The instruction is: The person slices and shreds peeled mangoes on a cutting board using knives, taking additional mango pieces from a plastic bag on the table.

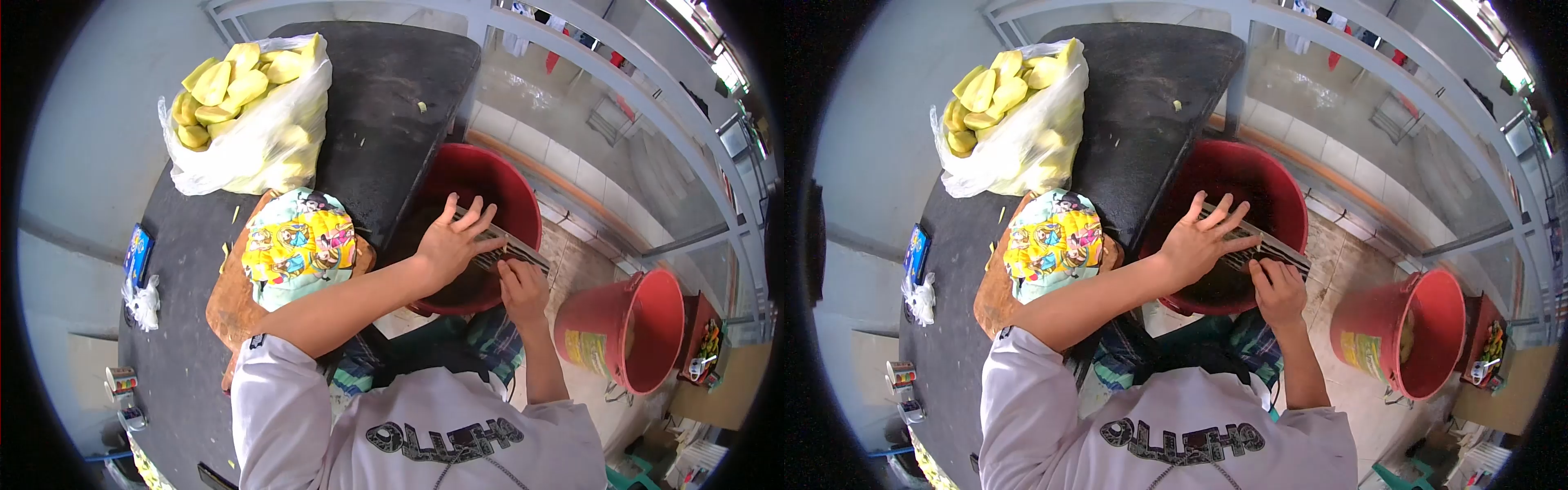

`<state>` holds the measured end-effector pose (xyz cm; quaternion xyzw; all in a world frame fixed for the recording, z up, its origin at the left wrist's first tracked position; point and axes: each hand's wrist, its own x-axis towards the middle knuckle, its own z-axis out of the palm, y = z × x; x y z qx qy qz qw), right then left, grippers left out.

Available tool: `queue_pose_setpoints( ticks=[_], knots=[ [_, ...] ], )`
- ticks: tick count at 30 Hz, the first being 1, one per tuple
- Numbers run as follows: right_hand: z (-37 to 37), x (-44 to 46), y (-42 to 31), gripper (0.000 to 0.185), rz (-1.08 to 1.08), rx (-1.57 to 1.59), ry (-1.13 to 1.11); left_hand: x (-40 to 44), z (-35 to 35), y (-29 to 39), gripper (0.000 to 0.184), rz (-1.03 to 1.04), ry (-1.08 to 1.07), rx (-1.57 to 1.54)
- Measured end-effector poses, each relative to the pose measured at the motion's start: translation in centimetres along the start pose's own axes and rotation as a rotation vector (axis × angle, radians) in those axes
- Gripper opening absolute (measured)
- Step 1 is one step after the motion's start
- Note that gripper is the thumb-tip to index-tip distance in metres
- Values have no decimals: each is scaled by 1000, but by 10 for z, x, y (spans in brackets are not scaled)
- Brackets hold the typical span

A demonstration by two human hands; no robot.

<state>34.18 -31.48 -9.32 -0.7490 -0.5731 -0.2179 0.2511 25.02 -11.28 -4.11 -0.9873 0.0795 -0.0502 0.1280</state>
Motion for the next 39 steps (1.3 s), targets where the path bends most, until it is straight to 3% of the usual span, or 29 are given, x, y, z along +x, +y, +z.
queue_pose_setpoints(
  ticks=[5, 8, 10, 12, 16, 24, 30, 31, 32, 34, 35, 39],
  knots=[
    [-6, -1, 0, 26, -28, -4, -36, 3, 3, -15, 73, -88, -187, 49],
    [-5, -7, 3, 26, -33, -12, -36, 5, 5, -25, 76, -250, -310, 104],
    [-5, -7, 0, 27, -27, -20, -29, 1, -9, -19, 76, -258, -191, 71],
    [-8, -5, -2, 26, -18, -32, -28, 1, 3, -5, 69, -100, 52, -39],
    [-16, 1, -8, 25, -44, -39, -75, 1, 6, 11, 64, 60, 6, -92],
    [-22, -9, -5, 31, -45, -57, -42, 2, -1, -22, 67, -172, -293, -25],
    [-21, -31, -8, 41, 88, -42, -76, 5, -8, -38, 53, -369, -453, 7],
    [-21, -34, -11, 42, 150, -34, -87, 3, -3, -40, 37, -363, -312, -11],
    [-19, -36, -12, 42, 147, -35, -84, 6, -2, -43, 37, -365, -309, -9],
    [-13, -39, -15, 39, 237, -27, -86, 9, -14, -49, 23, -343, -204, -296],
    [-11, -39, -16, 39, 234, -25, -82, 6, -2, -46, 16, -384, 51, -271],
    [0, -43, -18, 38, 354, 100, -159, 2, -19, -60, 8, -485, 43, -507]
  ],
)
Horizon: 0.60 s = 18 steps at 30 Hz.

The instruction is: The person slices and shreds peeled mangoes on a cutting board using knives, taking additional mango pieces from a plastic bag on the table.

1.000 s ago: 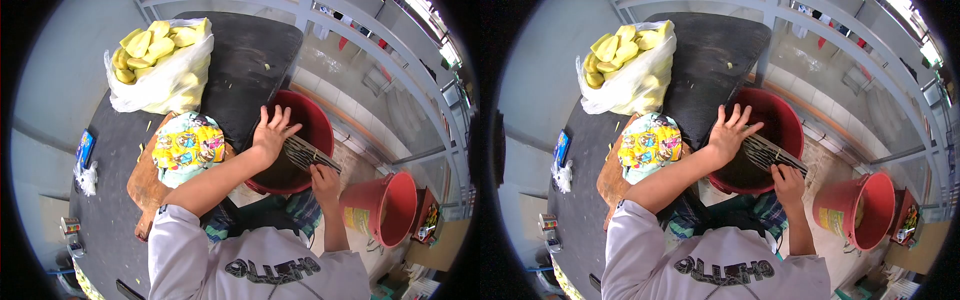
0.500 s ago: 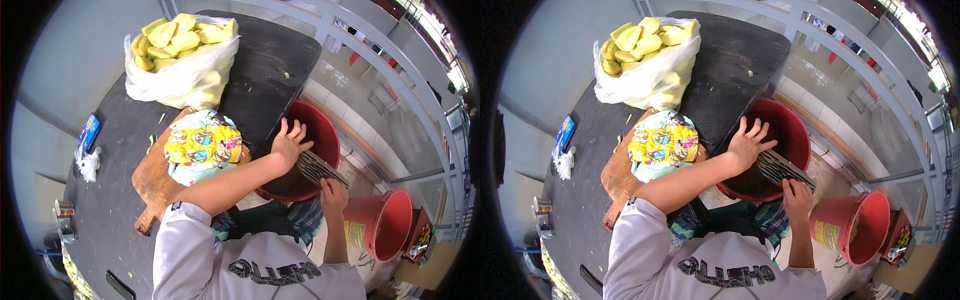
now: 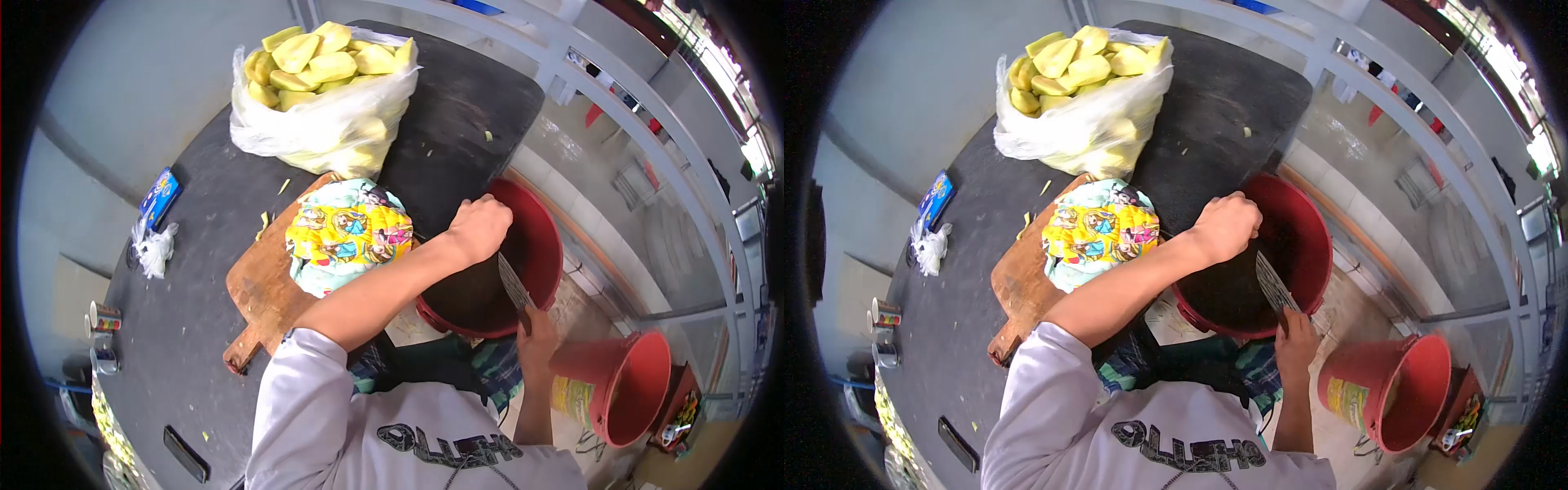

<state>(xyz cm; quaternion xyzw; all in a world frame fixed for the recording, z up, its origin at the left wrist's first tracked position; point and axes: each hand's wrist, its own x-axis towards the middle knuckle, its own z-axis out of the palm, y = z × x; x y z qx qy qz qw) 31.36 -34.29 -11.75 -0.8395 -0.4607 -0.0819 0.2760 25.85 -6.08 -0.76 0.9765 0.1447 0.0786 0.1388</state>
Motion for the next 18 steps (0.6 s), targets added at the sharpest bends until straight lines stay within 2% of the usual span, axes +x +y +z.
queue_pose_setpoints(
  ticks=[2, 3, 5, 7, 9, 11, 12, 14, 15, 17, 18],
  knots=[
    [10, -2, -3, 38, 37, 51, -39, -13, -27, -7, 4, -18, 33, -294],
    [14, -5, -4, 37, 65, 72, -35, -25, -40, -12, 4, -46, 35, -283],
    [21, -5, -5, 36, 89, 95, -39, -49, -64, -21, 11, 146, 271, -336],
    [25, -5, -7, 33, 89, 109, -49, -80, -94, -33, 13, 133, 283, -423],
    [28, -1, -10, 32, 98, 127, -57, -114, -106, -51, 25, 62, 461, -315],
    [32, 1, -12, 32, 115, 149, -74, -151, -122, -64, 41, -136, 318, -233],
    [35, 2, -13, 31, 123, 165, -80, -165, -121, -68, 41, -137, 306, -233],
    [38, 9, -16, 31, 134, 180, -92, -189, -112, -73, 53, -268, 198, 89],
    [38, 14, -20, 30, 139, 216, -93, -199, -101, -74, 53, -271, 192, 86],
    [44, 21, -21, 30, 144, 254, -103, -214, -81, -76, 59, -412, 18, 189],
    [47, 23, -21, 29, 149, 257, -112, -214, -79, -76, 67, -462, 9, 129]
  ],
)
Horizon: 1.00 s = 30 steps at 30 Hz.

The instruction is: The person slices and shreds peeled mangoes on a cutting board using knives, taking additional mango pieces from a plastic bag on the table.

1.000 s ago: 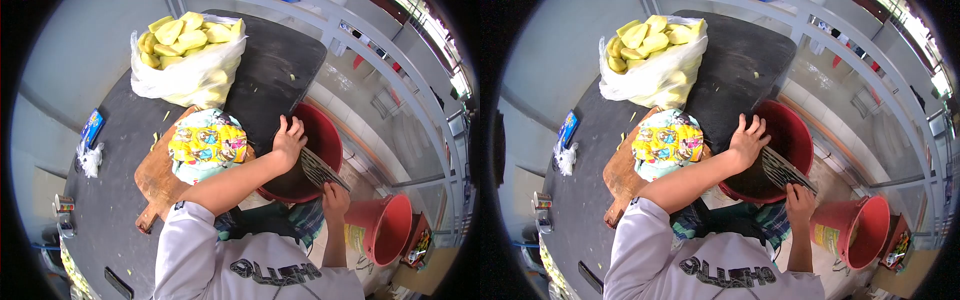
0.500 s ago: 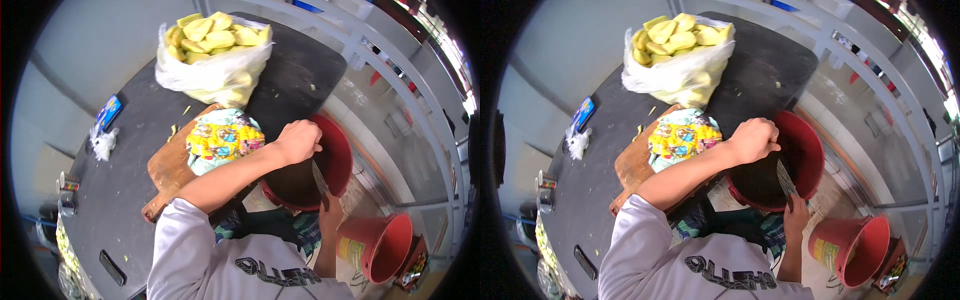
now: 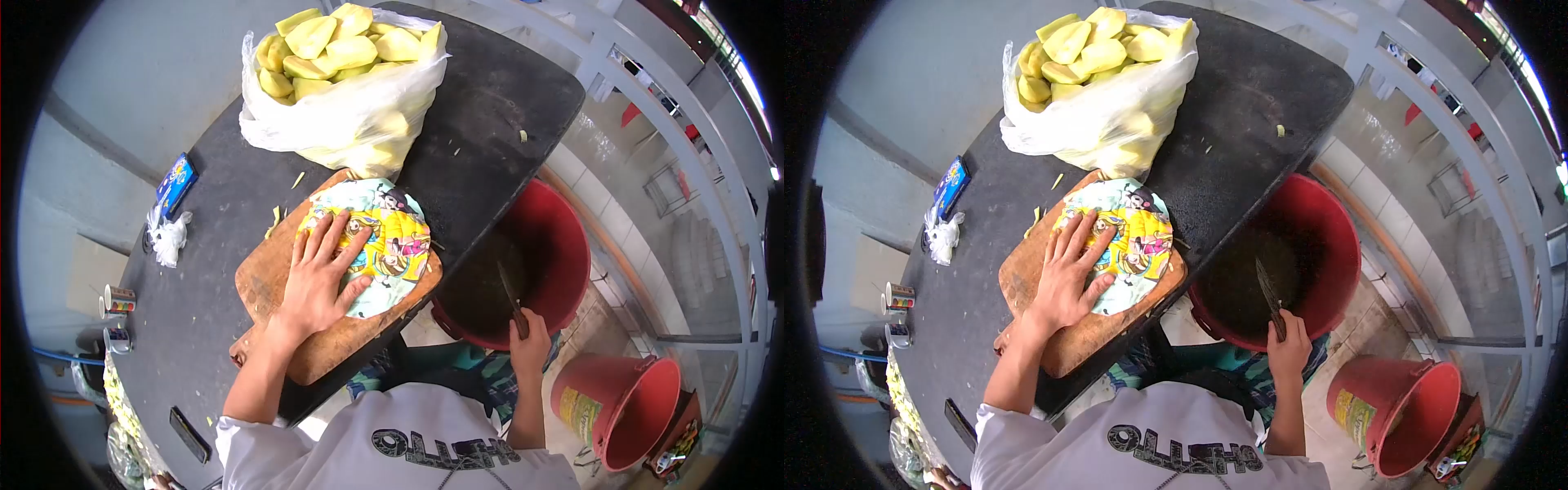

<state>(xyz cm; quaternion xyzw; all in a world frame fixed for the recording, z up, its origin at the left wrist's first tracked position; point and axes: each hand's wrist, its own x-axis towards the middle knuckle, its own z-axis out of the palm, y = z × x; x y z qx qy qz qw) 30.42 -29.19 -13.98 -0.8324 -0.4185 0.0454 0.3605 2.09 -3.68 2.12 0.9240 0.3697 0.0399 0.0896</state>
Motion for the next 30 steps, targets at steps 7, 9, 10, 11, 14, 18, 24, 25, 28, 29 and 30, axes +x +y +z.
queue_pose_setpoints(
  ticks=[7, 9, 10, 11, 14, 18, 24, 25, 28, 29, 30],
  knots=[
    [17, 19, -4, 29, 5, 12, -4, 3, 0, 2, 70, -21, -9, 12],
    [29, 26, -3, 28, -11, 105, 42, 3, 0, 1, 69, -17, -10, 14],
    [35, 28, -2, 27, -24, 191, 97, 4, 0, 2, 67, -14, 12, 16],
    [40, 29, 1, 27, -15, 186, 101, 4, 0, 2, 64, -9, 32, 14],
    [35, 35, 4, 29, 218, 463, 94, 5, 0, 3, 68, -18, 21, -41],
    [-11, 66, -41, 35, 161, 716, 315, 5, -3, 0, 66, -27, 38, -75],
    [-49, 154, -125, 44, -275, 55, 112, 1, -1, -5, 61, 13, 108, -99],
    [-43, 167, -136, 43, -369, -56, 109, 0, 0, -7, 62, 19, 105, -106],
    [-10, 198, -148, 43, -434, -330, 48, -2, 0, -9, 62, 30, 119, -131],
    [-1, 206, -152, 43, -440, -329, 51, -3, 0, -9, 61, 36, 126, -131],
    [9, 214, -157, 41, -445, -415, 33, -3, 1, -10, 60, 42, 137, -127]
  ],
)
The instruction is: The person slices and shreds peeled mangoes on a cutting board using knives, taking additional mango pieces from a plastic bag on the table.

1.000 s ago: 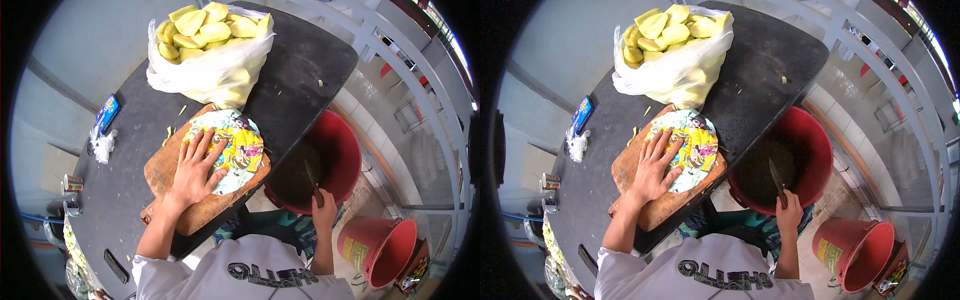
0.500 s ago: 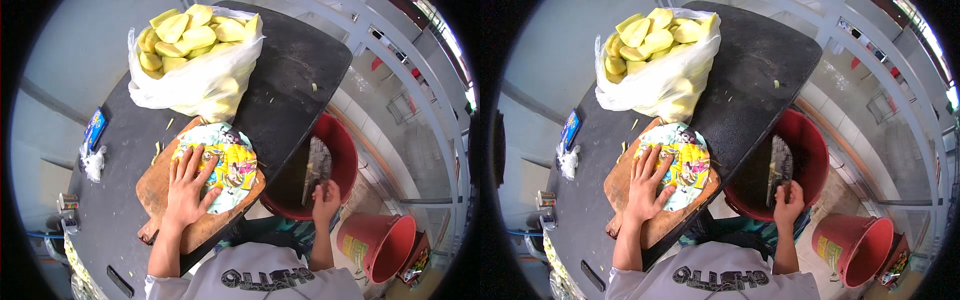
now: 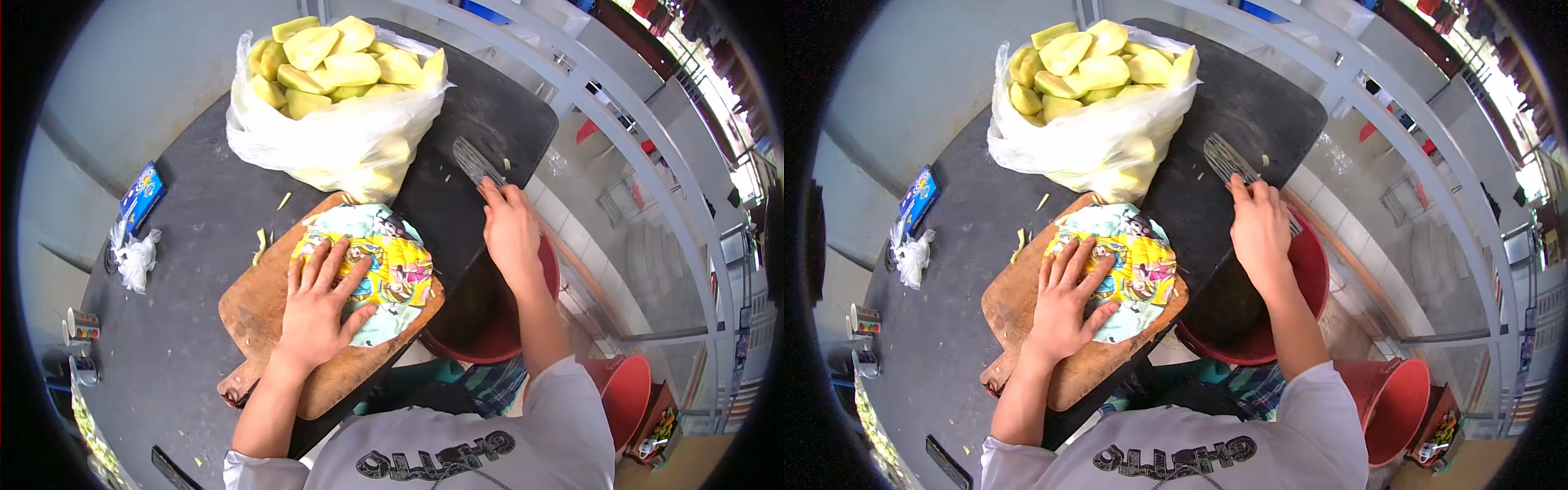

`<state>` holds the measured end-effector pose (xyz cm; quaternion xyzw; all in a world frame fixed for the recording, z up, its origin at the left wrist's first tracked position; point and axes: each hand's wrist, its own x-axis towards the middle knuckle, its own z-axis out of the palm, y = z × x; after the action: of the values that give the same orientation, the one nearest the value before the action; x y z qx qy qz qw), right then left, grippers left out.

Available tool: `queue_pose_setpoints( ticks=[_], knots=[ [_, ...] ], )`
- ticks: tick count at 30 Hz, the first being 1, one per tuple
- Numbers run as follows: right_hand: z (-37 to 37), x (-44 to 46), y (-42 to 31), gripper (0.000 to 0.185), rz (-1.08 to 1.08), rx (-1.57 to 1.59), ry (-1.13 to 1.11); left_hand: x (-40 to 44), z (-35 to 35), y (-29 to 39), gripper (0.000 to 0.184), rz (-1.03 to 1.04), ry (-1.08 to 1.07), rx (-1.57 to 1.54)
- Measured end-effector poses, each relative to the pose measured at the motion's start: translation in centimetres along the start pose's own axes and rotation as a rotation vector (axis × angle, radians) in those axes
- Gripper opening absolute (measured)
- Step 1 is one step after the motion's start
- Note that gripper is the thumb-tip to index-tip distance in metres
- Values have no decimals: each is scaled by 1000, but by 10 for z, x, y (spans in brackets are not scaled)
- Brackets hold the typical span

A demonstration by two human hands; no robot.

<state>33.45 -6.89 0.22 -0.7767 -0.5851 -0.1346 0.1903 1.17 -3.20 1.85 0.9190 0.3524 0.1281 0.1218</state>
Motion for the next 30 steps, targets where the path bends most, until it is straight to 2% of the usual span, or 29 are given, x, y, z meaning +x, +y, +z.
queue_pose_setpoints(
  ticks=[5, 14, 17, 19, 20, 21, 23, 28, 30],
  knots=[
    [28, 25, -22, 37, -45, -210, -72, -1, -1, -2, 60, 4, 8, -6],
    [44, 27, -38, 42, -45, -115, -66, 0, -1, -2, 59, 9, 9, -15],
    [31, 29, -39, 38, -37, -10, -74, -1, -1, -2, 59, 7, 12, -21],
    [19, 30, -31, 33, -10, 286, -6, 0, -1, -3, 59, 17, 7, -26],
    [21, 31, -19, 32, -43, 407, 134, 0, -1, -3, 59, 13, 14, -27],
    [16, 31, -8, 34, -5, 490, 140, 0, 0, -2, 59, 9, 22, -29],
    [8, 32, 9, 32, 207, 818, 176, 1, 0, 0, 59, 24, 17, -24],
    [6, 32, 46, 39, 270, 811, 64, 1, -1, 0, 60, 6, 19, -3],
    [0, 27, 43, 40, 166, 725, -83, 1, -1, 0, 61, 2, 15, 2]
  ],
)
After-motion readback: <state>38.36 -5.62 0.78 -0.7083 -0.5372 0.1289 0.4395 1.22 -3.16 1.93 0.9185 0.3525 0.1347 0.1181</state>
